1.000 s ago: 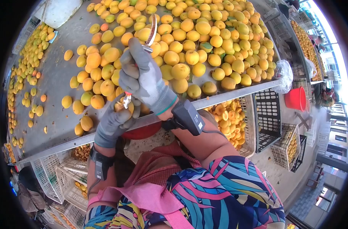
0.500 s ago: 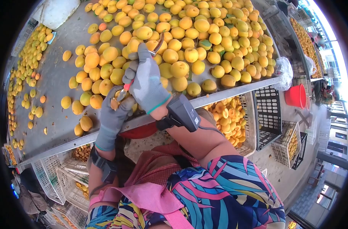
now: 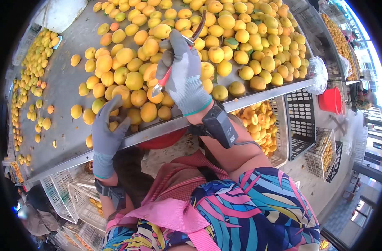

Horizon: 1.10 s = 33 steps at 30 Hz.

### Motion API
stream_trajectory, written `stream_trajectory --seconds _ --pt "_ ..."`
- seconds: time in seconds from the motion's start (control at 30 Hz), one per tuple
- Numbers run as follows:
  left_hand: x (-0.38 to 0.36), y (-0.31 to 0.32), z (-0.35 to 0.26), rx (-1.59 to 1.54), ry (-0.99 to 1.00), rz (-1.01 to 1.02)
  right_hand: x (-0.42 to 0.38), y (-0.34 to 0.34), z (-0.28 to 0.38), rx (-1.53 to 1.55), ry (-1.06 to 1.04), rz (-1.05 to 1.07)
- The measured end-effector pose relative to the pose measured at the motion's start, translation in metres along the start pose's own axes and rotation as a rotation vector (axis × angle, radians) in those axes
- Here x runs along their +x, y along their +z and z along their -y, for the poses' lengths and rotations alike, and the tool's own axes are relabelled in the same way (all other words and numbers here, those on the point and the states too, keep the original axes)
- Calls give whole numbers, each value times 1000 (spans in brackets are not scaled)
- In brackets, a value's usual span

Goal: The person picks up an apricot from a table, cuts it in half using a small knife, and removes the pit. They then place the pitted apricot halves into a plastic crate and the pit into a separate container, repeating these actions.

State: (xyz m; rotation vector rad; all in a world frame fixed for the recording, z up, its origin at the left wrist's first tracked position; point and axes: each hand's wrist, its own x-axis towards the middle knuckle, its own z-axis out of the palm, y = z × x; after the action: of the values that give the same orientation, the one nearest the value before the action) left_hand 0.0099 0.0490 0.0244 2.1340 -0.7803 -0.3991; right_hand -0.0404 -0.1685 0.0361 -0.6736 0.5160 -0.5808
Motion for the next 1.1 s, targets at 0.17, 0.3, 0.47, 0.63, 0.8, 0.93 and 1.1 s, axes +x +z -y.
stream_trajectory --seconds 0.17,0.3,0.47,0.63,0.8,0.93,1.1 --pt "-10 32 -13 487 196 -2 -3 1 4 -23 -36 11" --pt "-5 45 -33 610 -13 60 -5 -6 7 0 -55 22" --pt "2 56 -37 616 -83 104 -9 -9 6 -63 53 81" --pt "3 48 -21 422 30 53 -8 -6 5 -100 110 112" --pt "8 21 -14 -894 -260 186 -17 -3 12 -205 202 202" --pt "17 24 4 -1473 -281 89 -32 5 8 -351 296 290" --pt "27 28 9 -1664 -168 98 -49 3 -9 -782 -59 542"
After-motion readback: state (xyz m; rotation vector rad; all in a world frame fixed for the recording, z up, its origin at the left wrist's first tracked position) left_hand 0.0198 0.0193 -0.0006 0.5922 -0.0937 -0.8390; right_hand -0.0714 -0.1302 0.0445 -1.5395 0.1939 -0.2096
